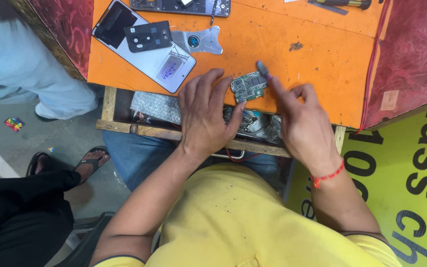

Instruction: The person uses a small brush to clean a green circuit board on an orange workbench. They repeatedly brush the surface and edges of the board while holding it steady with the other hand. Nearby, a disassembled smartphone and other tools are visible on the table.

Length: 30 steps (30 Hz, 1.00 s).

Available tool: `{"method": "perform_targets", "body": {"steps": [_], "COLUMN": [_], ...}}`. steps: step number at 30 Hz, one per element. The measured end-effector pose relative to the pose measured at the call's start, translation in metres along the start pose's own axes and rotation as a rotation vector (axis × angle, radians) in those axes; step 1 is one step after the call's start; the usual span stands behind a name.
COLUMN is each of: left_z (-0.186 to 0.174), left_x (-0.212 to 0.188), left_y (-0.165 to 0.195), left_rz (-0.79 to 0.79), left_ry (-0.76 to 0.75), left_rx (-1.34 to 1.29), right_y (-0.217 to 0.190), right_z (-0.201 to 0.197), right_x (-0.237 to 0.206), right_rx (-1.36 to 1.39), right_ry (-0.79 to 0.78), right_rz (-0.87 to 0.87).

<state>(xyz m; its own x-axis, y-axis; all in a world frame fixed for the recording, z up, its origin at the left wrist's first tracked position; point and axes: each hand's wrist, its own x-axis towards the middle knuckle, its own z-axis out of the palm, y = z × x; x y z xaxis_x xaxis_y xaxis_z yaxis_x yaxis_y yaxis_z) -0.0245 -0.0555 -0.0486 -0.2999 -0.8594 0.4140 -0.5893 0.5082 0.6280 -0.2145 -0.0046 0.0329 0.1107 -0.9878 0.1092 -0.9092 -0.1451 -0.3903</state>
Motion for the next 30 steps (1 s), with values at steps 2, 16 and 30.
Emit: {"method": "perform_targets", "body": {"steps": [2, 16, 30], "left_z": [0.000, -0.002, -0.002], "left_x": [0.000, 0.000, -0.001], "left_y": [0.000, 0.000, 0.001], "left_rz": [0.017, 0.017, 0.025], "left_ry": [0.013, 0.016, 0.024], "left_rx": [0.012, 0.017, 0.004], "right_y": [0.000, 0.004, -0.008], "right_z": [-0.001, 0.000, -0.001], "right_x": [0.000, -0.005, -0.003], "right_rx": [-0.024, -0.043, -0.084], "right_ry": [-0.115, -0.131, -0.230], "right_rz": [-0.029, -0.037, 0.032]}}
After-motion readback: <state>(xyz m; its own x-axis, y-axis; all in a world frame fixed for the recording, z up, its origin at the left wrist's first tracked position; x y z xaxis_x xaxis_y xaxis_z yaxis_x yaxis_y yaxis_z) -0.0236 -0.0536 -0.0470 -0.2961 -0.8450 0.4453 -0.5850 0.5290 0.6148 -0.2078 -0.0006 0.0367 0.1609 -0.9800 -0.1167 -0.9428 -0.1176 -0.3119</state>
